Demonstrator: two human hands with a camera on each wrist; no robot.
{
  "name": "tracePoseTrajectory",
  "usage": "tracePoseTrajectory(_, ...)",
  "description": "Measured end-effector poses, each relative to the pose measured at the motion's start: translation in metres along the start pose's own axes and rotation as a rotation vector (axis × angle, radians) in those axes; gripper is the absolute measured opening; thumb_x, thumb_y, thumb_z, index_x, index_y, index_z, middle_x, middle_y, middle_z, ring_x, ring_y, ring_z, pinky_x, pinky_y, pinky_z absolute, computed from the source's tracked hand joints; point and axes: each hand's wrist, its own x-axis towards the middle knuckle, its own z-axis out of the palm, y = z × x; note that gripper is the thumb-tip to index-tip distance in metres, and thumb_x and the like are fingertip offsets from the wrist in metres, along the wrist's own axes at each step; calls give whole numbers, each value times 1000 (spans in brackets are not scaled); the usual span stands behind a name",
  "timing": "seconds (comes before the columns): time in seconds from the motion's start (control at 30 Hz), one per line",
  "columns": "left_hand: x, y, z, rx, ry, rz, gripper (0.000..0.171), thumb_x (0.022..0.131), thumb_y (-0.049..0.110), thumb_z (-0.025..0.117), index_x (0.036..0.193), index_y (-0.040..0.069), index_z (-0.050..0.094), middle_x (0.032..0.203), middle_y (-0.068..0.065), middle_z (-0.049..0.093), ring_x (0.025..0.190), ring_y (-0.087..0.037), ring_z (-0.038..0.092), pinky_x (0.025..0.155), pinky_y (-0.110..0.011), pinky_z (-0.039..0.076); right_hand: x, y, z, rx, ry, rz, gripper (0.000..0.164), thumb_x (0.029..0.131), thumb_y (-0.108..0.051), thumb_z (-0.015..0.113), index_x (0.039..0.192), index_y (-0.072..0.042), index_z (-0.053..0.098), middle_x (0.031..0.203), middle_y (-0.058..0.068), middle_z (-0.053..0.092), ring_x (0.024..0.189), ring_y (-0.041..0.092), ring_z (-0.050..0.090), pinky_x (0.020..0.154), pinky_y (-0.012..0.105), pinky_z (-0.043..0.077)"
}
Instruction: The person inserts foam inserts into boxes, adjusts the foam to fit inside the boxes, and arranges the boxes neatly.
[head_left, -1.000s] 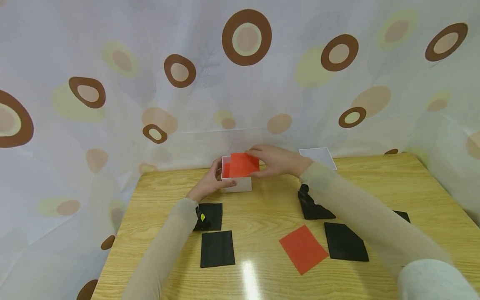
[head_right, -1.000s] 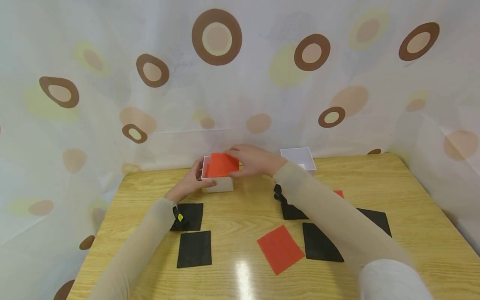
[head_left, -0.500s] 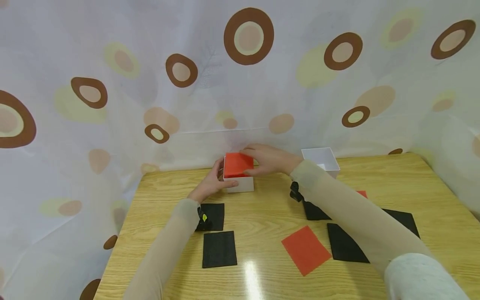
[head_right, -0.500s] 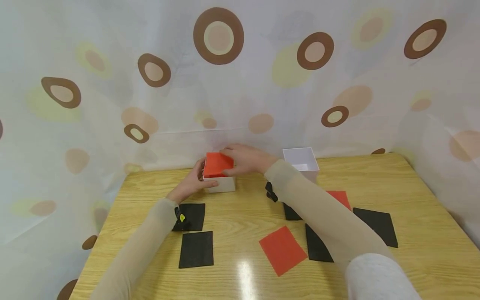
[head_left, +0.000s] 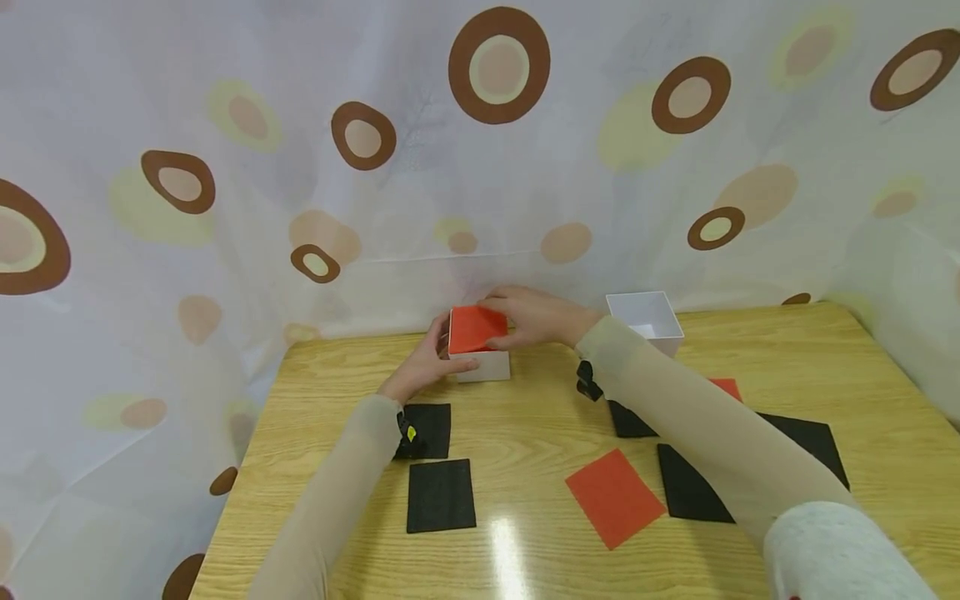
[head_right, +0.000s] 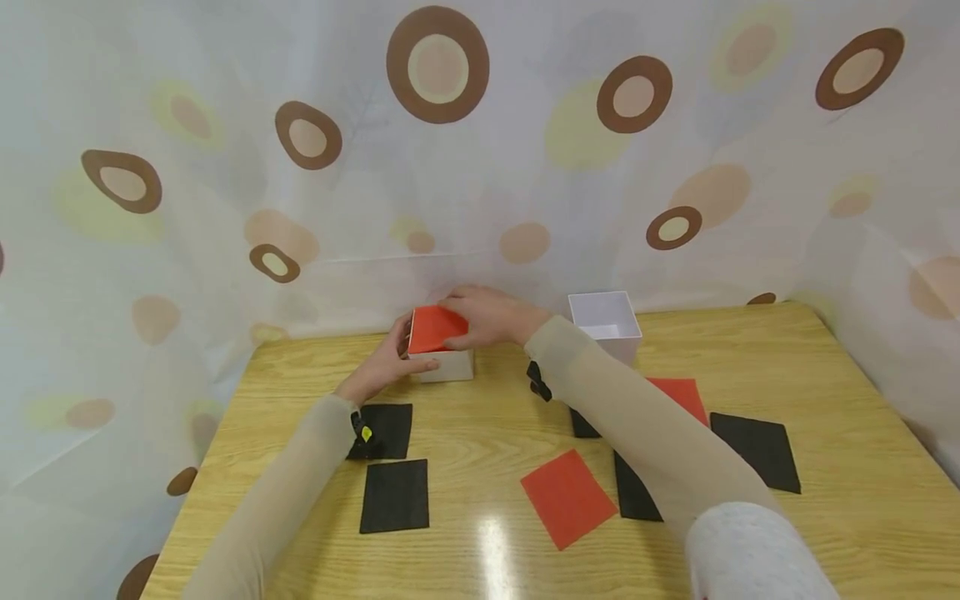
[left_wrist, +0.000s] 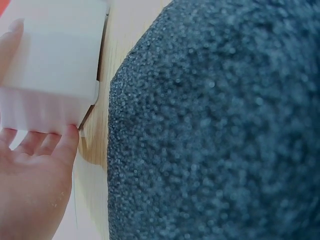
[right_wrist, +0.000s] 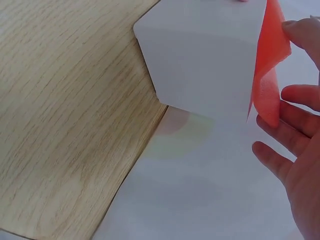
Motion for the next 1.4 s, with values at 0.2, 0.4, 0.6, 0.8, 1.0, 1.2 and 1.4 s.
tracePoseTrajectory(0.2, 0, 0, 3, -8, 2, 3, 99, 94, 12, 79, 166, 20, 12, 171, -4, 19, 157, -28, 23, 126, -46, 26, -2, 2, 5, -11, -3, 4, 69, 94, -36, 76, 147, 2, 55, 143, 19, 58, 130, 33, 56, 112, 42, 47)
tracePoseTrajectory(0.4, -1, 0, 5, -13, 8, -2, 99, 94, 10, 78, 166, 20, 12, 170, -3, 21, 156, -27, 26, 124, -46, 29, -6, 2, 11, -7, -23, 21, 71, 96, -40, 75, 151, -2, 52, 150, 18, 52, 136, 35, 51, 117, 45, 42)
tracePoseTrajectory(0.6, -1, 1, 6, -17, 14, 0, 99, 94, 7, 78, 166, 19, 11, 170, -4, 22, 156, -26, 27, 124, -44, 30, -8, 4, 15, -43, -45, 27, 66, 100, -42, 68, 153, -5, 51, 157, 20, 46, 145, 39, 44, 121, 49, 35)
tracePoseTrajectory(0.8, -1, 2, 6, -10, 12, 2, 98, 94, 10, 78, 166, 19, 12, 169, -4, 23, 155, -27, 28, 124, -45, 29, -11, 5, 17, -61, -37, 21, 66, 102, -44, 64, 154, -6, 50, 161, 23, 40, 148, 41, 39, 123, 51, 32)
tracePoseTrajectory(1.0, -2, 3, 6, 10, 22, -1, 100, 94, 12, 79, 166, 20, 11, 170, -5, 21, 156, -28, 26, 125, -47, 29, -17, 14, 21, -56, 113, -29, 63, 100, -43, 69, 149, -7, 54, 149, 22, 52, 135, 39, 51, 116, 52, 40)
tracePoseTrajectory(1.2, -1, 2, 6, 2, 32, -14, 102, 93, 12, 80, 166, 20, 10, 170, -3, 21, 156, -27, 25, 124, -45, 29, -24, 21, 24, -60, 256, -152, 34, 99, -29, 71, 122, -5, 69, 115, 12, 63, 104, 29, 61, 97, 45, 51)
tracePoseTrajectory(1.4, -1, 1, 4, -1, 21, -9, 102, 93, 13, 80, 167, 20, 9, 170, -5, 22, 156, -29, 25, 125, -48, 28, -28, 19, 25, -56, 233, -189, 28, 97, -27, 74, 117, -7, 73, 117, 12, 67, 109, 31, 62, 101, 48, 50)
